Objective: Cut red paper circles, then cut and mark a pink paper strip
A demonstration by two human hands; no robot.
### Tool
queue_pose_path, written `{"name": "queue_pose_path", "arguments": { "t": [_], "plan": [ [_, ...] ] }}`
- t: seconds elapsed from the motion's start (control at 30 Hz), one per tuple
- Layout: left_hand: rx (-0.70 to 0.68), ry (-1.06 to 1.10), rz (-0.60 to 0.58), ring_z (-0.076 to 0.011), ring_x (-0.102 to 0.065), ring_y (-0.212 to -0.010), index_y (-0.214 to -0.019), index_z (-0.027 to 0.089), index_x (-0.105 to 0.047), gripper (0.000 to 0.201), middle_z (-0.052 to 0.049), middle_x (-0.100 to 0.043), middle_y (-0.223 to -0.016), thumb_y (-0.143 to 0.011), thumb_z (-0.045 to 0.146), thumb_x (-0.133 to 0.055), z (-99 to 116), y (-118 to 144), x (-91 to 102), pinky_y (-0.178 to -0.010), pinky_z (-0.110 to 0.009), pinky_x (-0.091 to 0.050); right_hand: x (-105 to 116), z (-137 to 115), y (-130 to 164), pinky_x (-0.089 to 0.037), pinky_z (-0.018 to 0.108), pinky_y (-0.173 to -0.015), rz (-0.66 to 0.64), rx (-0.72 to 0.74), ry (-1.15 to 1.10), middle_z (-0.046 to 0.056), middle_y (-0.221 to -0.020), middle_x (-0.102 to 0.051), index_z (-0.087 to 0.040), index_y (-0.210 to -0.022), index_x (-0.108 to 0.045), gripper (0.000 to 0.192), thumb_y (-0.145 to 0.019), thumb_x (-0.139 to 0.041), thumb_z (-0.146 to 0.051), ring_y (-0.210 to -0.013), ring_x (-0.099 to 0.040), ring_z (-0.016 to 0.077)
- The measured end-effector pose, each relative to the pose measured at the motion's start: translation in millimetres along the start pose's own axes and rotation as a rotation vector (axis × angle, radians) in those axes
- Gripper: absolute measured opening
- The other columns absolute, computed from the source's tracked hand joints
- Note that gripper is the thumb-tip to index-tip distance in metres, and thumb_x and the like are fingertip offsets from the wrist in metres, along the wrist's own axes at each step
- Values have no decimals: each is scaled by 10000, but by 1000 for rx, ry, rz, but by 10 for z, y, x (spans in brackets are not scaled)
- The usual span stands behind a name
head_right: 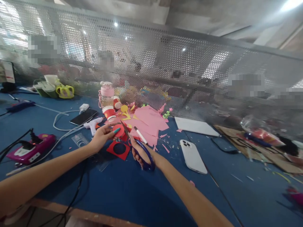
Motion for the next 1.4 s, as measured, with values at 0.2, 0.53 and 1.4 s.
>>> {"name": "queue_pose_path", "arguments": {
  "t": [0.2,0.53,1.4],
  "plan": [
    [-35,-5,43,-105,-608,-444,-858,157,-537,442,72,-623,-496,-537,293,-810,22,57,37,-479,-195,-484,-1,-55,-14,-248,163,-355,-27,-14,-6,-80,-394,-368,-183,-550,-403,684,-694,-286,-841,-320,-300,19],
    [-78,-68,0,-127,-637,-474,-887,161,-513,354,50,-621,-529,-649,284,-745,19,161,-15,-474,-216,-518,22,-3,23,-268,206,-386,-56,95,72,-76,-438,-370,-201,-599,-411,721,-570,-318,-916,-370,-321,51],
    [-147,-53,-23,-137,-658,-467,-846,206,-488,290,23,-672,-580,-686,223,-729,86,322,-99,-471,-213,-576,60,-108,140,-375,277,-495,-10,268,194,-31,-542,-407,-213,-679,-467,644,-738,-277,-826,-490,-414,121]
  ]
}}
Point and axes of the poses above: each hand's wrist, its own y-axis away from the middle knuckle, its own x-axis out of the back of the hand, z = x × y, the point moved 6 cm from there along -y, towards the middle knuckle
